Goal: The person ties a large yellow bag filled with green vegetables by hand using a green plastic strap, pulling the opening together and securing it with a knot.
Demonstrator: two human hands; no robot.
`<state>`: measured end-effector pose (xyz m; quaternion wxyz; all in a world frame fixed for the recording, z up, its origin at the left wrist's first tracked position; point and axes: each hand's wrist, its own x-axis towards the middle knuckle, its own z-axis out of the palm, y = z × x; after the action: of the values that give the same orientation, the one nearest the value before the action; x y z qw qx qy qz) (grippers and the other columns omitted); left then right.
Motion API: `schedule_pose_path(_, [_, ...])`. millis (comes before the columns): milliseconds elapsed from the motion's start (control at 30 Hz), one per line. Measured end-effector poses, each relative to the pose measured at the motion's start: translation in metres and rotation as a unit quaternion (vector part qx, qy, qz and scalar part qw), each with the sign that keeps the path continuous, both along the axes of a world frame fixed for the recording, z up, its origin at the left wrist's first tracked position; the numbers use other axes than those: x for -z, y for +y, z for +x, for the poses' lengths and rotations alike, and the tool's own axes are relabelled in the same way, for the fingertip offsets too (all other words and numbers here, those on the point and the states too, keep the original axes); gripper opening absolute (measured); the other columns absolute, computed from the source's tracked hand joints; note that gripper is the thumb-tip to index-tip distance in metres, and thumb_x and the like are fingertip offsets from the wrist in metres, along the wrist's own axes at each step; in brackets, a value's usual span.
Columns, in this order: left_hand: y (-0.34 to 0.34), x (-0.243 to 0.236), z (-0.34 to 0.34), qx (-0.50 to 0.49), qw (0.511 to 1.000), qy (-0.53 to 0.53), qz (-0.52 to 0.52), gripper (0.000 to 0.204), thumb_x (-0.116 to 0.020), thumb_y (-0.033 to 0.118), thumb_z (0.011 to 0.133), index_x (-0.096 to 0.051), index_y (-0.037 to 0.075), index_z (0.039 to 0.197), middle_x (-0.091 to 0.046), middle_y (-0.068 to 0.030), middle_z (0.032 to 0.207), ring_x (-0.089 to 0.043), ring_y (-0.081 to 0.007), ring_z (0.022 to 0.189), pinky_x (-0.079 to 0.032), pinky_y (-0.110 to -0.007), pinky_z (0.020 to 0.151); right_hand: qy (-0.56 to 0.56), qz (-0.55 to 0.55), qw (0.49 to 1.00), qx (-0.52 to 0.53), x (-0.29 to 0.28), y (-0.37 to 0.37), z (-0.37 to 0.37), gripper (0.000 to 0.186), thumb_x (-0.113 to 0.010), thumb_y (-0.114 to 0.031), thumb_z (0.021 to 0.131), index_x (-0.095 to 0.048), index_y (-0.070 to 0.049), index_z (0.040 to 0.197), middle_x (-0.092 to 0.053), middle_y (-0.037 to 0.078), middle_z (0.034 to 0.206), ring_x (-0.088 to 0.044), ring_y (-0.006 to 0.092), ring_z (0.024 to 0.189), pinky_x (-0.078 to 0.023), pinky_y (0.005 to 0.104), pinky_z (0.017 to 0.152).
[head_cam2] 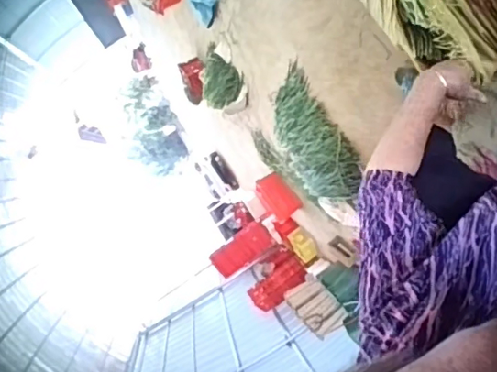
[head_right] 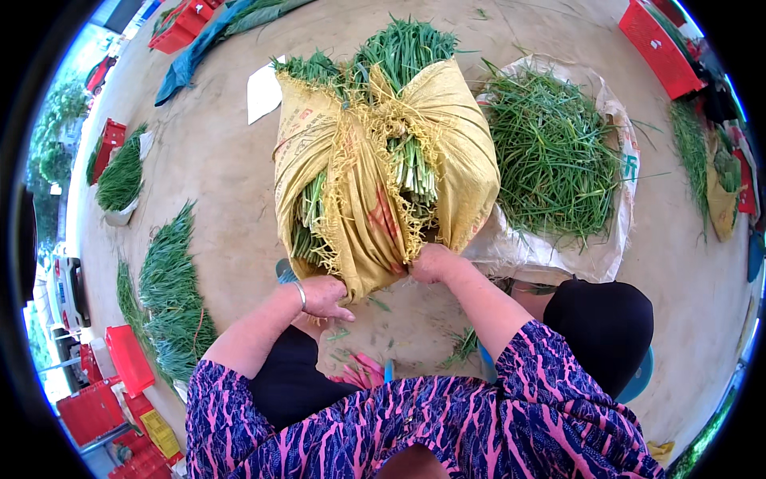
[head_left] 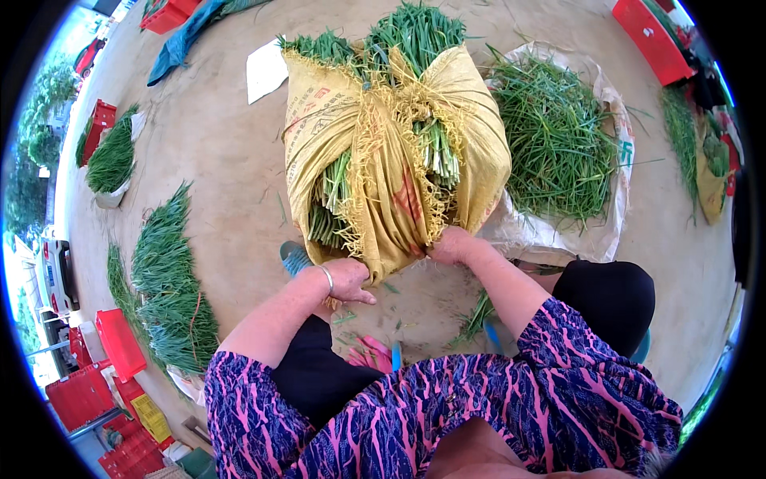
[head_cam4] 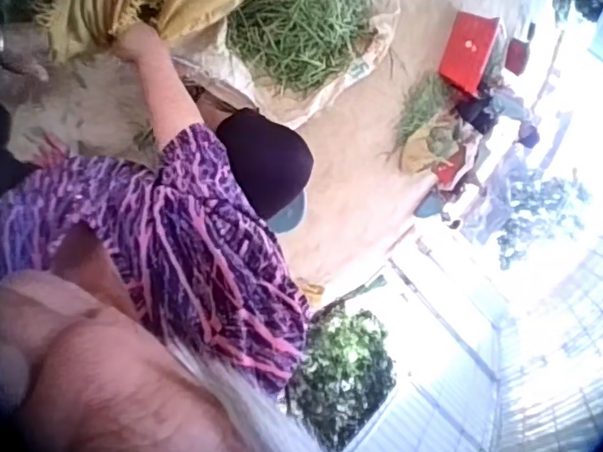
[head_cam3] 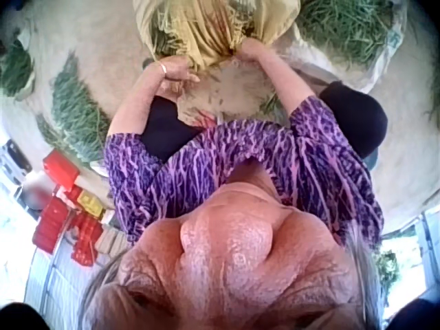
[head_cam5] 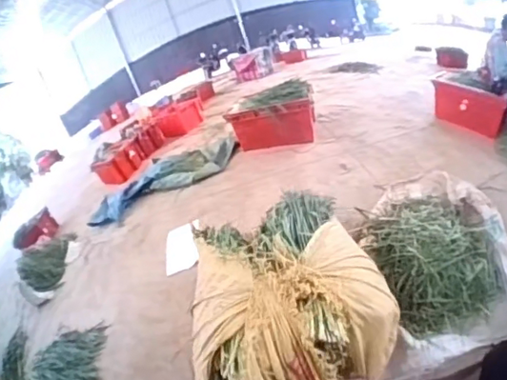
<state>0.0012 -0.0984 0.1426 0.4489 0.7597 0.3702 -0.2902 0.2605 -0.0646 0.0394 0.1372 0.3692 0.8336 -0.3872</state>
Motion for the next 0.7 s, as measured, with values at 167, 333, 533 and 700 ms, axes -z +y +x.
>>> schedule_pose_path(167, [0.108, -0.062, 0.006, -0.291, 0.916, -0.106, 0.255, 0.031, -0.061, 0.03, 0.088, -0.067, -0.001, 0.085, -0.068, -0.0111, 0.079, -0.065, -0.0157, 0.071, -0.052, -0.031, 0.069, -0.092, 0.026, 0.994, 0.053, -0.039, 0.026, -0.009, 0.03, -0.052, -0.024, 0.083, -0.073, -0.006, 0.094, -0.07, 0.019, 0.096, -0.068, 0.0329, 0.092, -0.053, 0.0434, 0.08])
schedule_pose_path(333, [0.175, -0.06, 0.035, -0.418, 0.823, -0.064, 0.38, 0.061, -0.065, 0.054, 0.082, -0.064, 0.002, 0.112, -0.066, -0.0204, 0.11, -0.063, -0.0302, 0.104, -0.048, -0.037, 0.093, -0.088, 0.095, 0.992, 0.0, -0.056, 0.019, -0.026, 0.032, -0.048, -0.024, 0.087, -0.073, -0.005, 0.094, -0.07, 0.015, 0.102, -0.067, 0.0309, 0.097, -0.053, 0.0419, 0.081])
schedule_pose_path(533, [0.198, -0.053, 0.086, -0.429, 0.776, 0.151, 0.438, 0.069, -0.066, 0.051, 0.08, -0.055, -0.001, 0.125, -0.059, -0.0219, 0.123, -0.053, -0.0307, 0.121, -0.045, -0.04, 0.099, -0.154, 0.127, 0.973, -0.115, -0.095, 0.033, -0.046, 0.027, -0.056, -0.02, 0.086, -0.071, -0.005, 0.103, -0.068, 0.012, 0.11, -0.065, 0.0253, 0.103, -0.052, 0.0392, 0.084])
schedule_pose_path(700, [0.221, -0.034, 0.059, -0.48, 0.793, 0.084, 0.366, 0.054, -0.065, 0.033, 0.081, -0.056, -0.004, 0.12, -0.061, -0.0243, 0.121, -0.058, -0.0322, 0.116, -0.047, -0.038, 0.098, -0.131, -0.006, 0.966, -0.222, -0.158, 0.09, -0.045, 0.046, -0.078, -0.038, 0.073, -0.071, 0.0, 0.097, -0.07, 0.017, 0.099, -0.067, 0.0302, 0.094, -0.053, 0.0392, 0.081])
